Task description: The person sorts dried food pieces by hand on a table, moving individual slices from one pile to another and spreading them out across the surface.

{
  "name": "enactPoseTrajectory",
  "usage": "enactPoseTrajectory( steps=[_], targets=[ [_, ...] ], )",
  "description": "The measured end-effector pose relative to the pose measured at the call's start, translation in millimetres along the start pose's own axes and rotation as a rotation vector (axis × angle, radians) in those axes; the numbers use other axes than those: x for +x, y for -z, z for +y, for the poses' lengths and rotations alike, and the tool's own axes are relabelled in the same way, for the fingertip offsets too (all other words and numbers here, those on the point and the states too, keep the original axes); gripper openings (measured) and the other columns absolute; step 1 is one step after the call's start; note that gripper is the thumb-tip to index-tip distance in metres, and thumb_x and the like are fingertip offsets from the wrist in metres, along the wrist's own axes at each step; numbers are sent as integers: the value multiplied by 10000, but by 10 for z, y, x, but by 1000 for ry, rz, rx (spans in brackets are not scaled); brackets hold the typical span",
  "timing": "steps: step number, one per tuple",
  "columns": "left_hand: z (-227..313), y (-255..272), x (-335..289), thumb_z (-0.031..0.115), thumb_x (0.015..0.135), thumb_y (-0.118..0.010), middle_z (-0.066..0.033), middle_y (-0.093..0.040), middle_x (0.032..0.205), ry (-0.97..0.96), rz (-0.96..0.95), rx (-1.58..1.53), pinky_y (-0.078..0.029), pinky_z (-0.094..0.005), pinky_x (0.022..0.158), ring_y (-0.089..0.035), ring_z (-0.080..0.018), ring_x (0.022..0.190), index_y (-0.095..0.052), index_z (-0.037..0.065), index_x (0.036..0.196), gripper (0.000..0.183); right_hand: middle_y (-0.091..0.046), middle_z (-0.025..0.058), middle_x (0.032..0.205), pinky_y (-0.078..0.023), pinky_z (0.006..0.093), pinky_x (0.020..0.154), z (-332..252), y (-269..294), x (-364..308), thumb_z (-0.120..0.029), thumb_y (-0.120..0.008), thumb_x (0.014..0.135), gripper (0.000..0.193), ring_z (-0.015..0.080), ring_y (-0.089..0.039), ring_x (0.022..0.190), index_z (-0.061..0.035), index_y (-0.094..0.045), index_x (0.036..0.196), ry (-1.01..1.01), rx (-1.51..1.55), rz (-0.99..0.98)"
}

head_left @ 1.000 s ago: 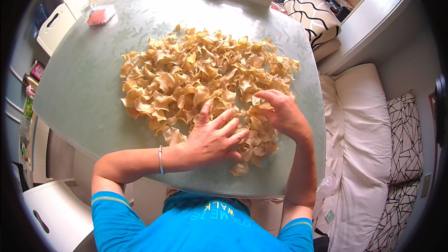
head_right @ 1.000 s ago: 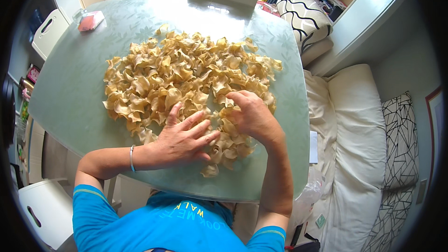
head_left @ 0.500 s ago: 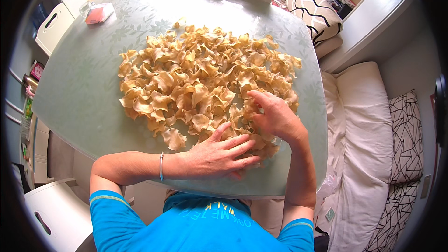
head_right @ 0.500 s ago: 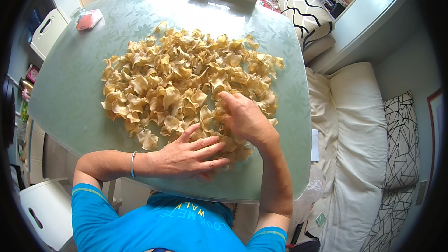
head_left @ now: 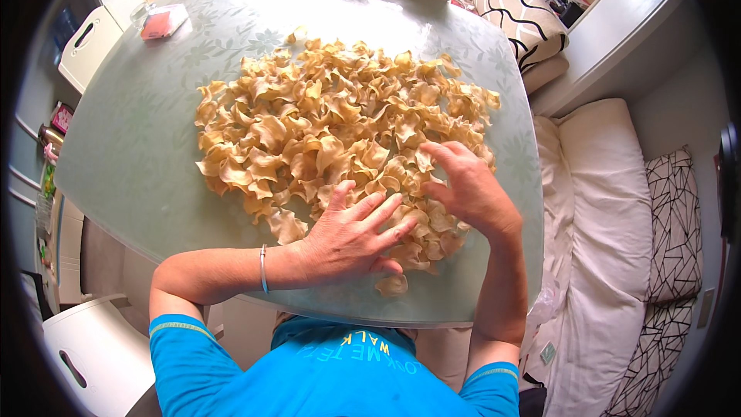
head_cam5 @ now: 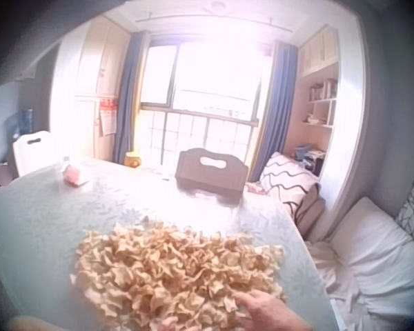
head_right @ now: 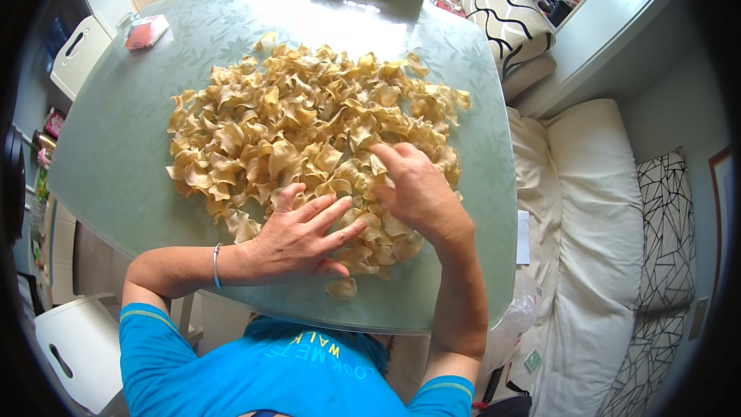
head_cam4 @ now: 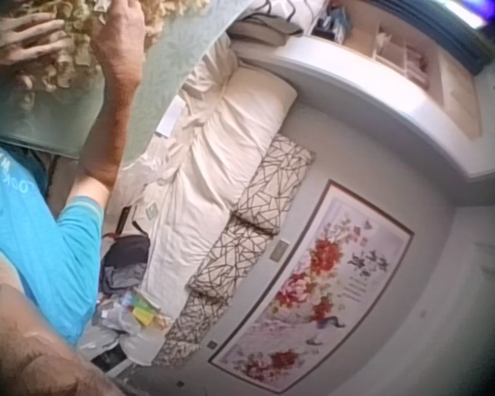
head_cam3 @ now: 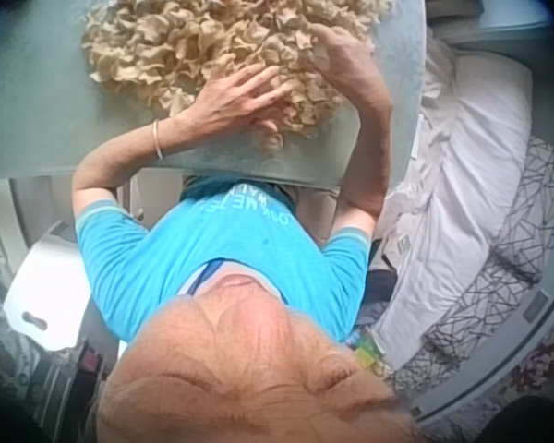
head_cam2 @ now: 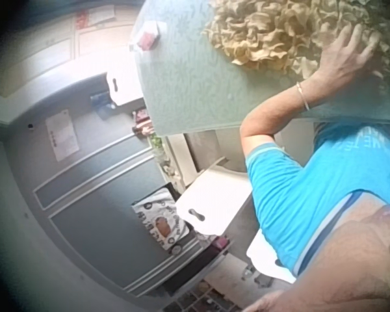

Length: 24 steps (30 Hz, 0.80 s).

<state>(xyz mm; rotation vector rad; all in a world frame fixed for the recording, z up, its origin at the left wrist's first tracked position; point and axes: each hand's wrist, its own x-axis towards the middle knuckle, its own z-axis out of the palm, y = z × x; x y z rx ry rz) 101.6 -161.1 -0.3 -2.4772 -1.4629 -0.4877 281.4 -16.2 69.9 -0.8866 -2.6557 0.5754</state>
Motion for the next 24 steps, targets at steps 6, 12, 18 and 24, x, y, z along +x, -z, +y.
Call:
enactPoseTrajectory(
  steps=[6,12,18,24],
  targets=[
    [-31,13,17,642,901,-481,-126,-554,1300,41,-13,-42,-306,-506,968,-538,-234,1103,-566,141,1334,668,-609,161,1057,-483,464,918,75,-224,34,-58,-638,785,256,390,-577,1059,-10,-642,1036,121,-67,-15],
    [-46,-17,39,602,918,-497,-132,-553,1283,83,68,-5,-304,-503,994,-492,-259,1219,-595,123,1282,609,-616,151,995,-509,421,805,207,-77,-15,-48,-662,768,190,363,-621,929,-13,-629,952,-4,-84,-110],
    [-27,-23,10,572,922,-518,-128,-546,1308,-27,38,-157,-311,-507,1023,-497,-263,1245,-592,121,1270,574,-616,181,933,-506,464,835,30,17,-33,-60,-602,829,104,387,-625,936,12,-609,903,-157,-172,-167],
    [83,22,-17,533,886,-613,-110,-493,1425,-183,-64,-276,-273,-557,1084,-436,-259,1349,-549,196,1344,573,-612,211,1140,-491,449,930,-57,-227,42,-120,-654,849,308,398,-583,1090,-25,-609,1139,128,2,19]
  ],
)
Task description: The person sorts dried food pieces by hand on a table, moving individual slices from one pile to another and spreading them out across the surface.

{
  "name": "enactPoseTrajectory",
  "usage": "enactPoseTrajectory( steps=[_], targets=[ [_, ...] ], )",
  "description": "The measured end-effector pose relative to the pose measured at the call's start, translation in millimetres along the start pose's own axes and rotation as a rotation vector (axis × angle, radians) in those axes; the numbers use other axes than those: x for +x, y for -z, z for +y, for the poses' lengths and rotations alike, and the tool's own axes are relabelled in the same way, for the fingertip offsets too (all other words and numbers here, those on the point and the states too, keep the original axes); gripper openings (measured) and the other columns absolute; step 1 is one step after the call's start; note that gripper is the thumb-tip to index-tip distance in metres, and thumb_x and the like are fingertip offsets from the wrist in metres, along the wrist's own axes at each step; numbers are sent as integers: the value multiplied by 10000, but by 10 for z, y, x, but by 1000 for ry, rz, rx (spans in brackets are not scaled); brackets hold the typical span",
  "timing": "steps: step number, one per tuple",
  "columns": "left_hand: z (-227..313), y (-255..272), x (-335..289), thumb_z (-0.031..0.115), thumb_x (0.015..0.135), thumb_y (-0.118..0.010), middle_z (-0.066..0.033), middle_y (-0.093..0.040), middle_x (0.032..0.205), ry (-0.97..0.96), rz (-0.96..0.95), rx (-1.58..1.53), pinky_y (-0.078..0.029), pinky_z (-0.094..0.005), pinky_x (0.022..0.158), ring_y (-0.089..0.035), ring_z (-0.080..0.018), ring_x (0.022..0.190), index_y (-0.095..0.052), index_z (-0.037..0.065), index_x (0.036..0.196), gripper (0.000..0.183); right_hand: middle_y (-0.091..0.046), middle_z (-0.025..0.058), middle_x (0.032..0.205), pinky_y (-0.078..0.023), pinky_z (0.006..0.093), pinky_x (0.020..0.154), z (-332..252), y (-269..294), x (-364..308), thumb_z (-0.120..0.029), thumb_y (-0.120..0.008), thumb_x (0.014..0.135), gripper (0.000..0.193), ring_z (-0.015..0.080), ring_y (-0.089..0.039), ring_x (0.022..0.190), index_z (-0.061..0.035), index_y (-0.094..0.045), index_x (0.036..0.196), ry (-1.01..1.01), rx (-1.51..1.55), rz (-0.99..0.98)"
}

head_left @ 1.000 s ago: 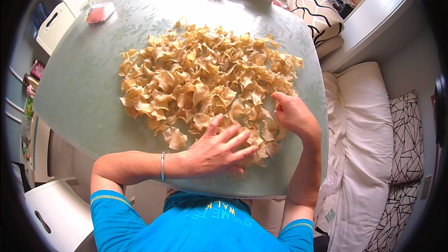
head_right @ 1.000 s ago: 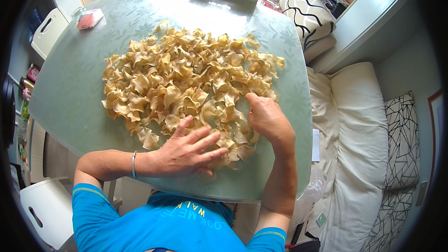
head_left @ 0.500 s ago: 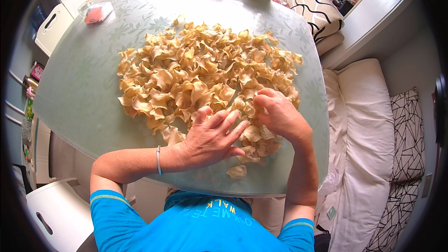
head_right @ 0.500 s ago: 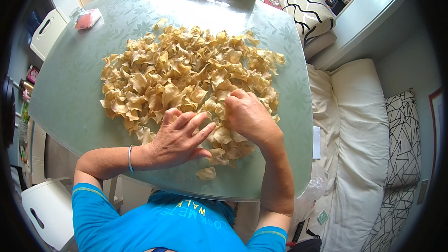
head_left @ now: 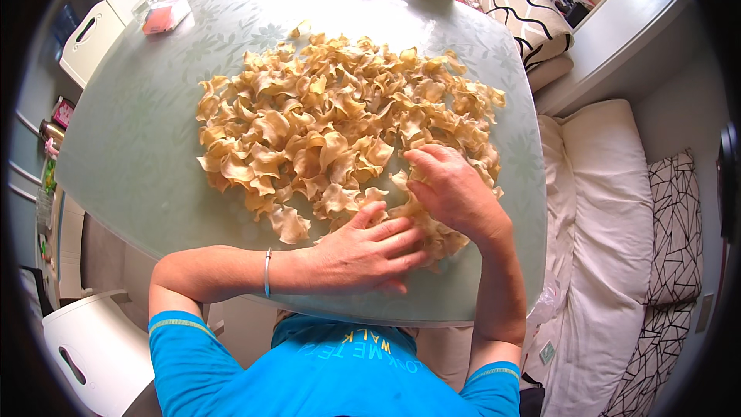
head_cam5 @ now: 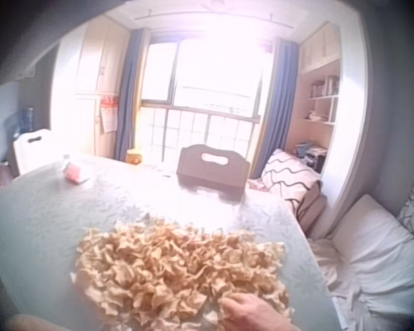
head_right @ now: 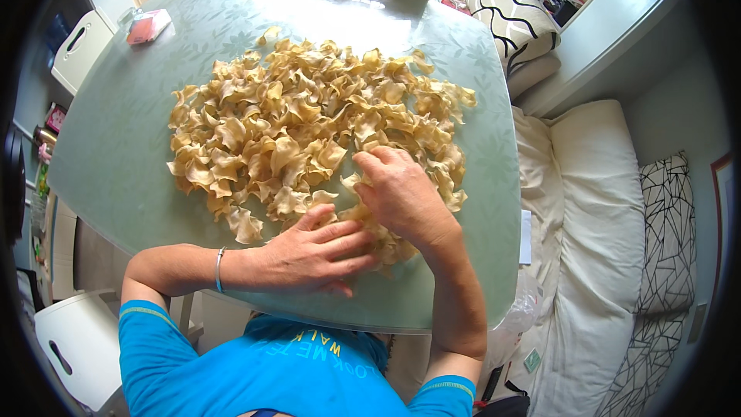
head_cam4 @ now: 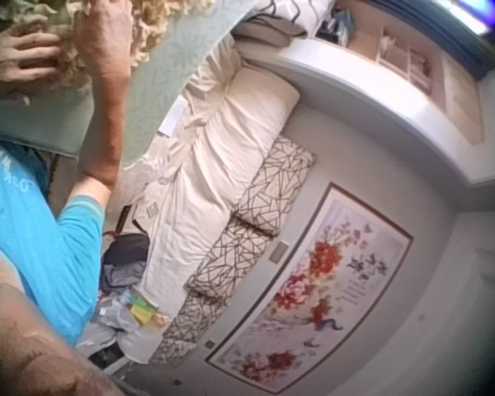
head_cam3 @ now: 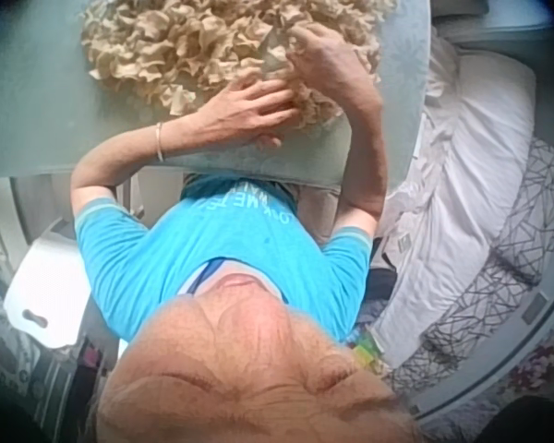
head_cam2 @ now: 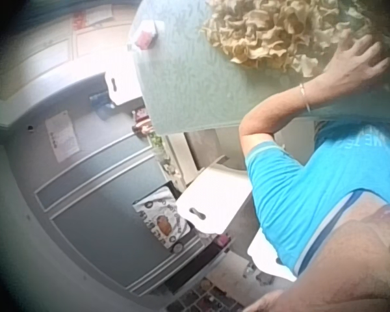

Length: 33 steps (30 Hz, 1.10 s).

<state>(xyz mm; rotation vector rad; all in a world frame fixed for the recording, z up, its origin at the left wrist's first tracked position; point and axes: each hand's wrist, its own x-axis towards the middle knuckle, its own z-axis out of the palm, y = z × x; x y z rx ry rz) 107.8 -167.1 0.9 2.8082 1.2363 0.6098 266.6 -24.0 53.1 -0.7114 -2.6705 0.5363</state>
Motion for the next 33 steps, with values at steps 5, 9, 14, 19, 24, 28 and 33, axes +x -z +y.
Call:
enactPoseTrajectory(
  steps=[5,9,14,19,24,28,33],
  targets=[
    [6,59,15,525,875,-619,-110,-433,1488,-6,-46,-39,-265,-572,1082,-380,-254,1400,-510,259,1390,589,-563,201,1276,-463,430,1008,55,-178,45,-106,-680,852,394,385,-533,1205,-35,-605,1232,60,25,-42],
    [-21,-11,-4,540,860,-620,-101,-476,1444,-10,-10,102,-275,-576,1074,-427,-241,1359,-533,256,1361,582,-567,200,1270,-454,426,1023,104,-139,62,-104,-706,815,419,380,-531,1209,-33,-610,1216,30,-64,12],
    [-9,-36,-4,558,852,-618,-86,-520,1388,83,70,163,-297,-588,1058,-476,-228,1310,-576,222,1315,574,-611,186,1171,-458,445,999,252,-63,36,-126,-688,814,358,375,-558,1152,-28,-603,1148,8,-156,83],
    [48,-18,-6,570,867,-603,-78,-478,1437,-122,74,-36,-238,-623,1100,-432,-233,1355,-549,224,1347,594,-616,196,1174,-469,441,972,133,210,-85,-216,-722,830,449,380,-572,1130,-43,-596,1224,-119,-122,-106],
    [114,-85,-16,542,832,-643,-110,-436,1454,-152,-30,-154,-219,-664,1099,-357,-253,1403,-538,212,1356,628,-605,197,1207,-455,453,991,-92,203,-77,-252,-726,829,479,384,-559,1150,-59,-597,1248,-69,0,-157],
    [76,-36,22,567,851,-599,-90,-484,1415,-51,-61,-118,-154,-647,1115,-371,-255,1392,-546,234,1336,591,-564,193,1296,-465,442,990,-187,-54,-23,-176,-743,820,477,387,-552,1169,-44,-603,1257,68,-43,-151],
    [48,-14,37,598,879,-546,-81,-526,1373,72,-36,112,-148,-605,1123,-404,-253,1367,-561,211,1322,589,-603,196,1194,-489,420,939,-102,-114,17,-150,-716,830,396,371,-585,1104,-20,-624,1192,58,-8,-99]
  ],
)
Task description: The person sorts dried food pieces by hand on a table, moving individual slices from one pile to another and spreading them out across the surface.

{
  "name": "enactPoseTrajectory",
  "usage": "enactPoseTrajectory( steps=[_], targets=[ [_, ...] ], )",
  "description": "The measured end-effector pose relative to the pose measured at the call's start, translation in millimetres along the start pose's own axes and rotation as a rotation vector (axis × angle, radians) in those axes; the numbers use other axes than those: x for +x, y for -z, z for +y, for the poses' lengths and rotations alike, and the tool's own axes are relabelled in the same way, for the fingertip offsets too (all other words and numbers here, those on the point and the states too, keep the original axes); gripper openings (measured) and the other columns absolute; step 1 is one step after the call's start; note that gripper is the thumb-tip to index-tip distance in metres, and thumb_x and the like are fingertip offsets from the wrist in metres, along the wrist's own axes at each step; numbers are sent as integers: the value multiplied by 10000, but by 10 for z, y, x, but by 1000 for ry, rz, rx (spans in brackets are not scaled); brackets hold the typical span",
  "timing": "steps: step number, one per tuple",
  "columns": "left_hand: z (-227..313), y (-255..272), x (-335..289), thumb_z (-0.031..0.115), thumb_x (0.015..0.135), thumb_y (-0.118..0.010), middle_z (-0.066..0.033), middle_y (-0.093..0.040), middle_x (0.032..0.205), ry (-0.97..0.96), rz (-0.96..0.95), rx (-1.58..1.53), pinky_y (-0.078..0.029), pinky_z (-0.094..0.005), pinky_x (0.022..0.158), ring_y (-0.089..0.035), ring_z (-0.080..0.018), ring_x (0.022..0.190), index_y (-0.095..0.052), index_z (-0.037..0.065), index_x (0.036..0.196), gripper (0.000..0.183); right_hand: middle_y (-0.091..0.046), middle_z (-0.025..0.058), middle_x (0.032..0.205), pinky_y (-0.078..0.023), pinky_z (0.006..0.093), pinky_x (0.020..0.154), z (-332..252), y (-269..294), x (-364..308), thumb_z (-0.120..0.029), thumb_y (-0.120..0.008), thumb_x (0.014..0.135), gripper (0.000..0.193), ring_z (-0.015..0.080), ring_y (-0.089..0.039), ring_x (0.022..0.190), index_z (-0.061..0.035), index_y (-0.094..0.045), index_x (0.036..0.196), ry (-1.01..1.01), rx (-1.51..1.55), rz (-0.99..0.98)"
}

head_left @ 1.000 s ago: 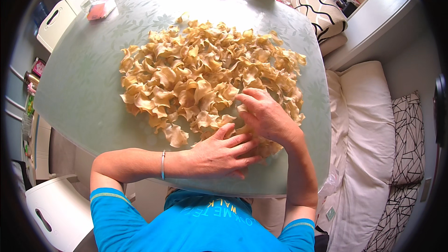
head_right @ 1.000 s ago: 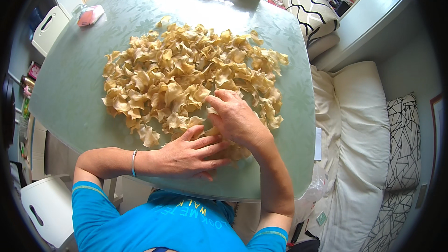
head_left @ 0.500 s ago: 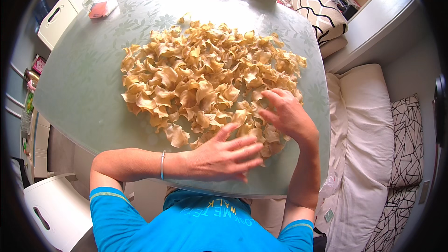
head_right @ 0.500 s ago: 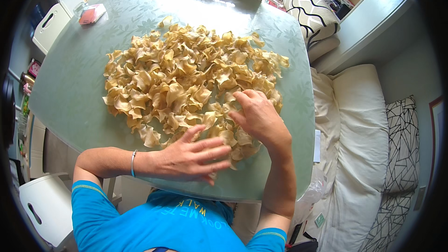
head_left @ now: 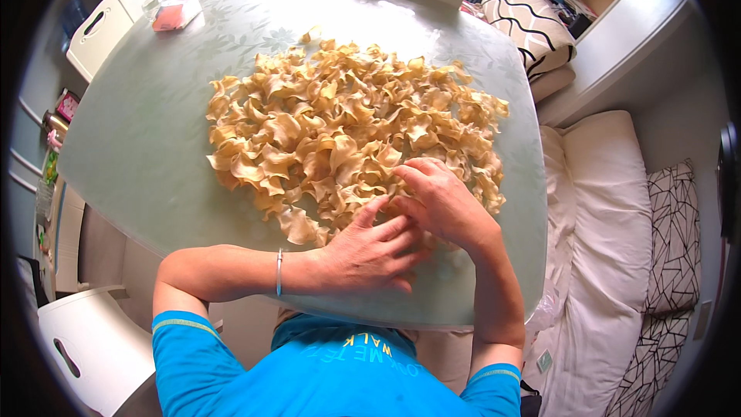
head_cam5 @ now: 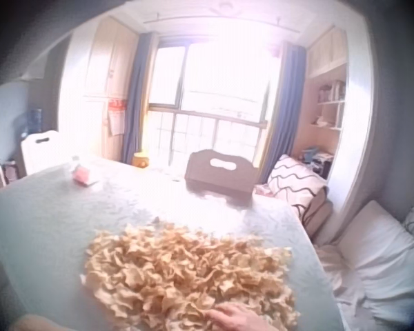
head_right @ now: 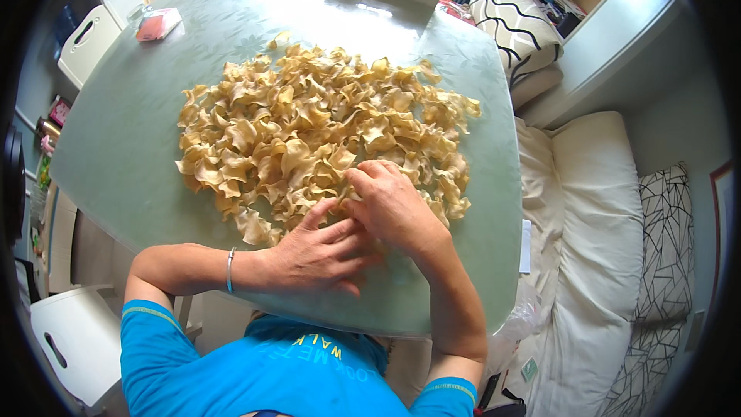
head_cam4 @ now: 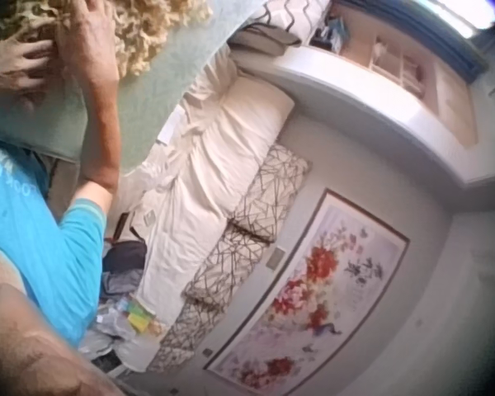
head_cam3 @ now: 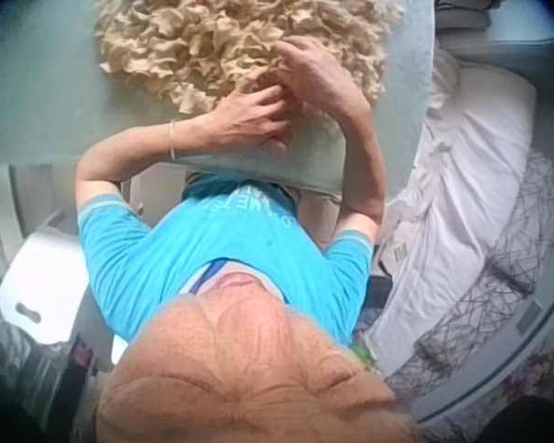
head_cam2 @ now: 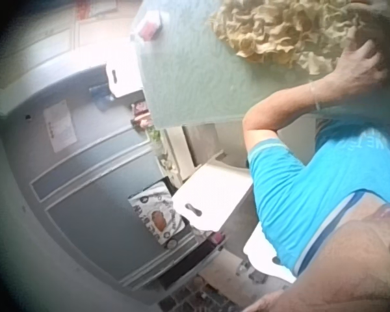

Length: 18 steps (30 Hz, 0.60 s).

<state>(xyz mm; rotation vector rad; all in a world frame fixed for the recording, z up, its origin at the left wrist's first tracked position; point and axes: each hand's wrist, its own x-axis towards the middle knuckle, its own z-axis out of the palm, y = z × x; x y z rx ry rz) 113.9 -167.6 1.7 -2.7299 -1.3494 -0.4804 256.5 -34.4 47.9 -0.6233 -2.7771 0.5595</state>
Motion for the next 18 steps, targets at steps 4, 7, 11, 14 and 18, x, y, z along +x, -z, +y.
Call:
enactPoseTrajectory(
  steps=[4,7,11,14,18],
  targets=[
    [-43,-99,-14,591,896,-536,-100,-578,1294,7,147,97,-241,-592,1073,-483,-242,1302,-597,193,1281,557,-648,205,1049,-498,442,894,134,121,-12,-178,-664,872,277,374,-609,1037,-14,-639,1093,-112,14,-8],
    [-56,-112,-5,588,899,-542,-97,-599,1222,10,212,107,-300,-586,1030,-542,-229,1230,-614,164,1244,551,-659,206,1002,-518,445,840,223,246,-56,-195,-664,892,262,377,-640,955,-27,-648,1093,-137,-30,119],
    [-66,-74,11,557,898,-576,-85,-601,1150,-23,238,70,-319,-582,1024,-562,-221,1180,-613,146,1231,530,-658,209,1030,-501,443,866,452,423,-182,-187,-690,867,302,387,-629,981,5,-649,1096,-243,-19,260],
    [-88,-104,1,513,897,-606,-74,-590,1129,-96,241,39,-343,-563,1030,-555,-213,1170,-603,154,1244,499,-655,214,1038,-500,445,864,478,518,-244,-188,-707,841,335,389,-623,974,7,-646,1106,-387,-160,134],
    [-79,-122,-14,457,902,-621,-69,-564,1144,-252,229,-9,-371,-534,1037,-540,-210,1174,-573,180,1300,487,-654,210,1026,-474,467,890,595,398,-241,-203,-731,805,418,392,-605,993,-17,-621,1162,-355,-227,59]
  ],
)
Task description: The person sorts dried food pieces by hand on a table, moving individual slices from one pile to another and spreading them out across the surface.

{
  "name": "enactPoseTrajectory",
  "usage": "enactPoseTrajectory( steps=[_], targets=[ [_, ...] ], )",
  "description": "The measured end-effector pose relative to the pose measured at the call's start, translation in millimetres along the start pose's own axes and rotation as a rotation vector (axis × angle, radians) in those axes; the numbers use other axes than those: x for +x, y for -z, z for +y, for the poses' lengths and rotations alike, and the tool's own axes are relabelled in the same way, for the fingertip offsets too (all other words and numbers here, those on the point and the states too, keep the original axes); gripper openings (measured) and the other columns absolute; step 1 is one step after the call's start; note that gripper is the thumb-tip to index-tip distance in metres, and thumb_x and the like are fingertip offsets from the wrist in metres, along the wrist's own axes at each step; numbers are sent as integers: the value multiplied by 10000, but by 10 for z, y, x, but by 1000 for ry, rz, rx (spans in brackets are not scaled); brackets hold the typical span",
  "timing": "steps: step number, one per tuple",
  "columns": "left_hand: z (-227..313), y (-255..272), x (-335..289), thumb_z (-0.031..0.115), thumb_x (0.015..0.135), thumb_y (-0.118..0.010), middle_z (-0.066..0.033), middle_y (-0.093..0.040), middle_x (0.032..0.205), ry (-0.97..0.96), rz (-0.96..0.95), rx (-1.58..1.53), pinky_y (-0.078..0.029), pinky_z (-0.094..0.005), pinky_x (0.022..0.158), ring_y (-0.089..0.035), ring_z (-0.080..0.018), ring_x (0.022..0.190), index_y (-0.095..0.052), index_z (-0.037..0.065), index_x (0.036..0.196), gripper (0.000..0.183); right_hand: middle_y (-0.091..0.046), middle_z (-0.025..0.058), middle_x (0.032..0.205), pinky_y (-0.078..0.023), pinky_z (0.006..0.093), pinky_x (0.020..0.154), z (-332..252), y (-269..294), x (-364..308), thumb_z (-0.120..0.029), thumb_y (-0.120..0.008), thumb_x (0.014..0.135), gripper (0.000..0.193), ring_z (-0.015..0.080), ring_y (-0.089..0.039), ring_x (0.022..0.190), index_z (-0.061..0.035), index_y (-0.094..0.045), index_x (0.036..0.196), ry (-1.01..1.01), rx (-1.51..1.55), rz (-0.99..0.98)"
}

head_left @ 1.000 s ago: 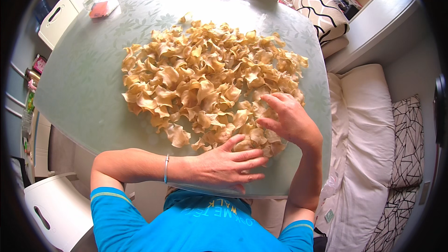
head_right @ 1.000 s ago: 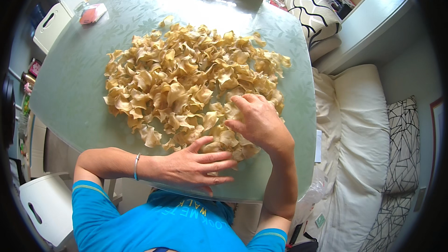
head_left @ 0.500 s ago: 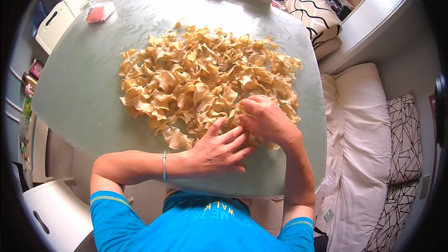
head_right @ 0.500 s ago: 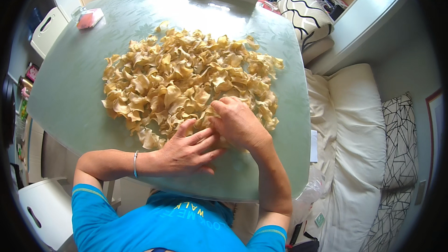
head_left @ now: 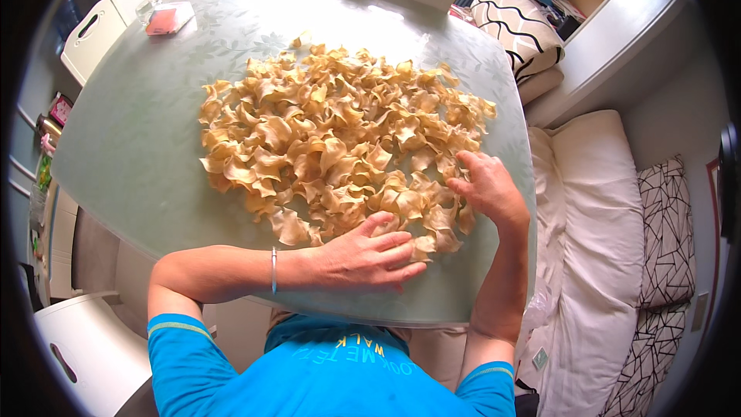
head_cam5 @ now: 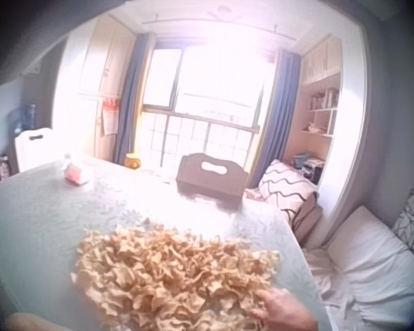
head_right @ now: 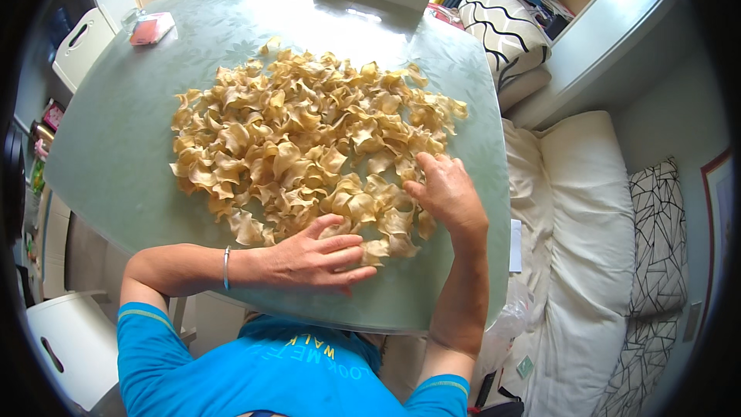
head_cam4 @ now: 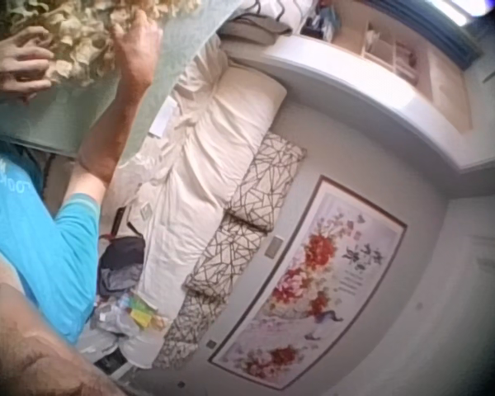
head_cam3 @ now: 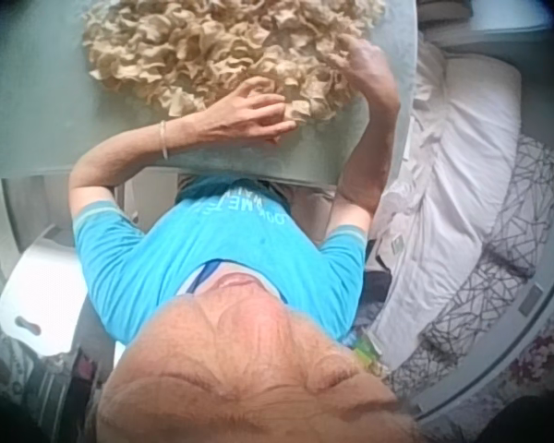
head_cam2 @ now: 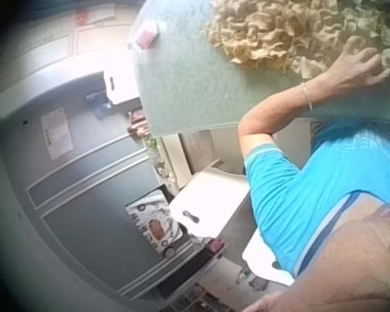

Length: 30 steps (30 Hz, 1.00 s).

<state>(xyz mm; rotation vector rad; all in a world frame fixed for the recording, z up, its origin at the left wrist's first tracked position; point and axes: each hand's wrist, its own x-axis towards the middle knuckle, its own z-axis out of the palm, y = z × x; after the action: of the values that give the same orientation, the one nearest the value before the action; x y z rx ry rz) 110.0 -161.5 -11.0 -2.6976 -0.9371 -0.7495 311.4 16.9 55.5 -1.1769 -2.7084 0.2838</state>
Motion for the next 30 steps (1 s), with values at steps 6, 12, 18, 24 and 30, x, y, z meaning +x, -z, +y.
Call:
enactPoseTrajectory(
  steps=[6,12,18,24,30],
  targets=[
    [32,-4,14,380,935,-604,-102,-553,1237,1,26,-104,-385,-553,1029,-554,-235,1178,-516,165,1364,488,-660,203,1003,-466,462,894,-286,93,-50,-201,-740,788,453,389,-596,1013,-24,-602,1182,-6,-11,-186],
    [-185,168,50,464,844,-679,-93,-583,1238,262,96,139,-294,-576,1047,-559,-222,1189,-587,161,1240,507,-648,190,1002,-502,448,848,-533,75,-112,-224,-719,832,412,365,-605,1009,-23,-595,1170,90,-5,-115],
    [-603,338,-49,549,893,-593,-165,-453,1444,769,-105,214,-219,-713,1033,-344,-369,1389,-506,176,1396,632,-615,182,1174,-484,431,934,-672,-96,-75,-217,-734,823,465,355,-571,1109,-44,-591,1230,251,-28,40],
    [-638,332,-53,542,942,-522,-186,-421,1474,793,-175,58,-226,-701,1062,-353,-400,1388,-445,157,1441,635,-573,181,1291,-434,464,1017,-895,-374,19,-218,-746,805,570,357,-527,1210,-44,-543,1307,414,203,29],
    [-555,214,-15,132,870,-639,-286,-500,1335,592,175,-58,-445,-460,1035,-517,-415,1234,-497,-41,1314,497,-602,173,1216,-427,473,1011,-817,-424,62,-151,-691,823,411,359,-537,1186,-18,-586,1198,396,151,52]
  ],
)
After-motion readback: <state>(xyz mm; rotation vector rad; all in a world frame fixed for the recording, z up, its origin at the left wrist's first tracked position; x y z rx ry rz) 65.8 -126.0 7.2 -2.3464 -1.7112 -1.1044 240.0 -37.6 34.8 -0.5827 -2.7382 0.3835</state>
